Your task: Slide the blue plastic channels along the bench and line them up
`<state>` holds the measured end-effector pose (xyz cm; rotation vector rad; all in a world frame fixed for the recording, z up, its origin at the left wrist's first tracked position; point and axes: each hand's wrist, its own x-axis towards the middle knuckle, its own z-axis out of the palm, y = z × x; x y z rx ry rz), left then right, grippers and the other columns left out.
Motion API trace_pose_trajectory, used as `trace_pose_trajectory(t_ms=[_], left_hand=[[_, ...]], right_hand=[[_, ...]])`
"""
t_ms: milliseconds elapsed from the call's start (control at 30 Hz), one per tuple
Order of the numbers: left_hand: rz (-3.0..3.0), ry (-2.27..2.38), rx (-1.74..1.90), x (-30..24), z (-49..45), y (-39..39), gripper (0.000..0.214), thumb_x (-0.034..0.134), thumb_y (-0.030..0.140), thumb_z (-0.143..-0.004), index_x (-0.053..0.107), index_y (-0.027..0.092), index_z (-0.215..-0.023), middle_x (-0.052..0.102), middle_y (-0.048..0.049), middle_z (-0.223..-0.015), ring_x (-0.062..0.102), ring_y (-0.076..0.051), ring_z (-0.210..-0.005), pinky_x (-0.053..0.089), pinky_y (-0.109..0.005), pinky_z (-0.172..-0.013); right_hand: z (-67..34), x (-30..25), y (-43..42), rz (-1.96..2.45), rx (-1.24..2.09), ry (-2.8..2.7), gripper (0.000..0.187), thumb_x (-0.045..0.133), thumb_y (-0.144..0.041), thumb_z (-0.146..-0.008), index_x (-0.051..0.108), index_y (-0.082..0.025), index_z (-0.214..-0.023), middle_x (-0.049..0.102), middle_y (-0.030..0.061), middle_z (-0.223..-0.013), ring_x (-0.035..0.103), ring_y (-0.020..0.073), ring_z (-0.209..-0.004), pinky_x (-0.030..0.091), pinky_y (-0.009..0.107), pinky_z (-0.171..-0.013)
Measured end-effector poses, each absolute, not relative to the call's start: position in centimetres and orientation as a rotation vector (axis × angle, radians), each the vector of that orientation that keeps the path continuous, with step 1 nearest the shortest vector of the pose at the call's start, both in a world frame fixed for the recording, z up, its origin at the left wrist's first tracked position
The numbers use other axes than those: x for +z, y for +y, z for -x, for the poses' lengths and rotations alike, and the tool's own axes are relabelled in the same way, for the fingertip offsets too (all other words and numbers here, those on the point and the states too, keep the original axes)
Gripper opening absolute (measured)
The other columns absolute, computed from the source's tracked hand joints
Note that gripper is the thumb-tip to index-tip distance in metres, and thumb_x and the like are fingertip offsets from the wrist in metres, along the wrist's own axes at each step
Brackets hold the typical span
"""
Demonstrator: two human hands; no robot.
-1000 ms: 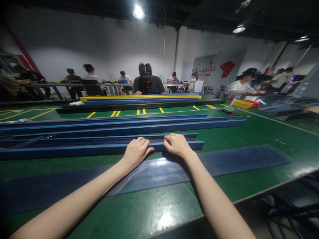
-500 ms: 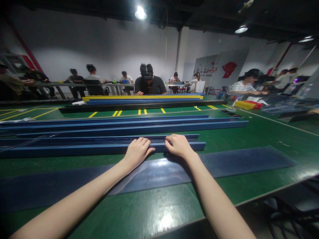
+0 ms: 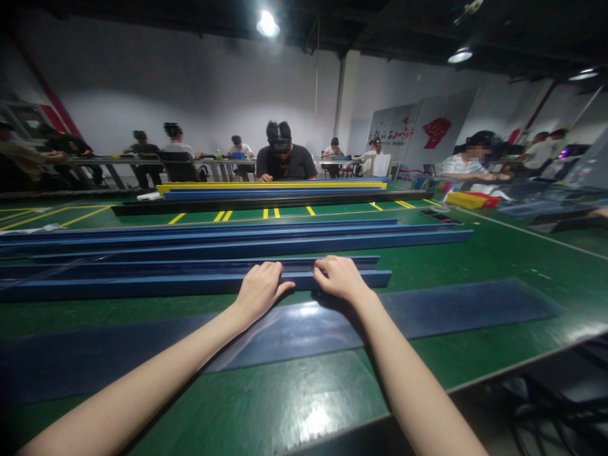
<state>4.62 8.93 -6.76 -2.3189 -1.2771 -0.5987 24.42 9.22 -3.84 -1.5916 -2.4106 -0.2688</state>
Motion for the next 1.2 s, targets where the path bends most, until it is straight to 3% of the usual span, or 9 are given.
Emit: trace_pose_trajectory(t_ms=[1200], left_hand=[[2.322, -1.220, -0.600, -6.99, -4.53, 9.09, 0.029, 0.047, 0.045, -0.081, 0.051, 0.016, -0.082, 0.060, -0.0058, -0.084, 0.051, -0.021, -0.083, 0.033, -0.031, -0.066]], right_hand=[[-24.34, -3.83, 9.16, 1.536, -0.274, -2.417, 0.032, 0.036, -0.029, -0.084, 0.066, -0.019, -0.089, 0.066, 0.0056, -0.090, 0.058, 0.0156, -0.084, 0.036, 0.022, -0.070]])
